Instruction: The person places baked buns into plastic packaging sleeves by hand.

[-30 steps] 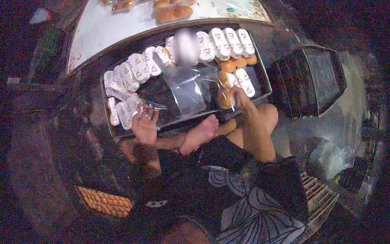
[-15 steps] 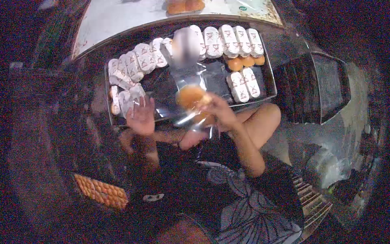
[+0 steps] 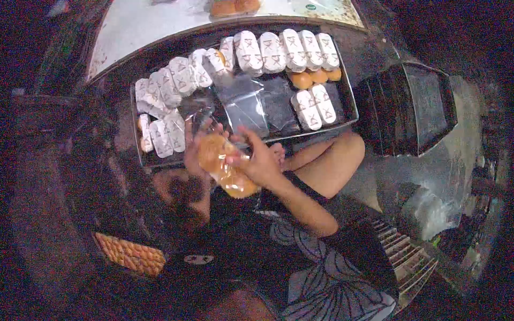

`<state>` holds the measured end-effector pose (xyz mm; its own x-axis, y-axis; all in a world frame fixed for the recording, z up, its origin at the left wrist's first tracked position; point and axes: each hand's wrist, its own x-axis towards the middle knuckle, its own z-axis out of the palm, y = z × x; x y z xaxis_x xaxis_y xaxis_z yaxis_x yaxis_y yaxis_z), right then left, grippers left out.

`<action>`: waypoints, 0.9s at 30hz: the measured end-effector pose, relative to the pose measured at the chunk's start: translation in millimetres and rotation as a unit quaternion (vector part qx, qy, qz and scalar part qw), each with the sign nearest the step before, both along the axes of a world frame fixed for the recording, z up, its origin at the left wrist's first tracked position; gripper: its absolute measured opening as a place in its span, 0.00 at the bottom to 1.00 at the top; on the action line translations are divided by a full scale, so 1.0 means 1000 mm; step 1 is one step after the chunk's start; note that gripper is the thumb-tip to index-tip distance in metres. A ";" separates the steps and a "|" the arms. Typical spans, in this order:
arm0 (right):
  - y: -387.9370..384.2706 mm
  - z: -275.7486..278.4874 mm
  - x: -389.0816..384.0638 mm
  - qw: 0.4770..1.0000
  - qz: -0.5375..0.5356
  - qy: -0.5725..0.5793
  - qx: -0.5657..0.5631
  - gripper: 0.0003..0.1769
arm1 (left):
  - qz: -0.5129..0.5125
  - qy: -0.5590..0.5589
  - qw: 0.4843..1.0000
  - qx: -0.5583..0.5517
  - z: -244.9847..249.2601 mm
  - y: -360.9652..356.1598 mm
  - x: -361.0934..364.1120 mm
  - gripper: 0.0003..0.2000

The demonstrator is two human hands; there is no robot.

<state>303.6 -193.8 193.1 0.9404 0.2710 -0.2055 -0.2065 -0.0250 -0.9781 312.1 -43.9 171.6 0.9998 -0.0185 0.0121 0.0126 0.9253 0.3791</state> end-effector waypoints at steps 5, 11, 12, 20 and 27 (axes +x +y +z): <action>0.021 0.014 0.011 0.993 -0.120 -0.020 -0.001 0.41 | -0.112 -0.010 0.991 -0.070 -0.045 0.010 -0.006 0.30; 0.027 0.017 -0.016 0.995 -0.045 -0.037 -0.078 0.31 | -0.025 0.094 0.993 -0.071 -0.039 0.002 -0.015 0.31; 0.032 0.019 -0.006 0.996 -0.082 -0.011 -0.044 0.30 | 0.017 0.118 0.992 -0.053 -0.052 -0.006 -0.019 0.29; 0.032 0.015 -0.018 0.978 -0.040 -0.154 -0.139 0.17 | 0.166 0.197 0.963 0.074 -0.022 0.027 0.006 0.27; -0.019 0.039 0.016 0.960 -0.262 0.011 0.100 0.06 | 0.219 0.193 0.956 0.017 -0.018 0.068 0.016 0.26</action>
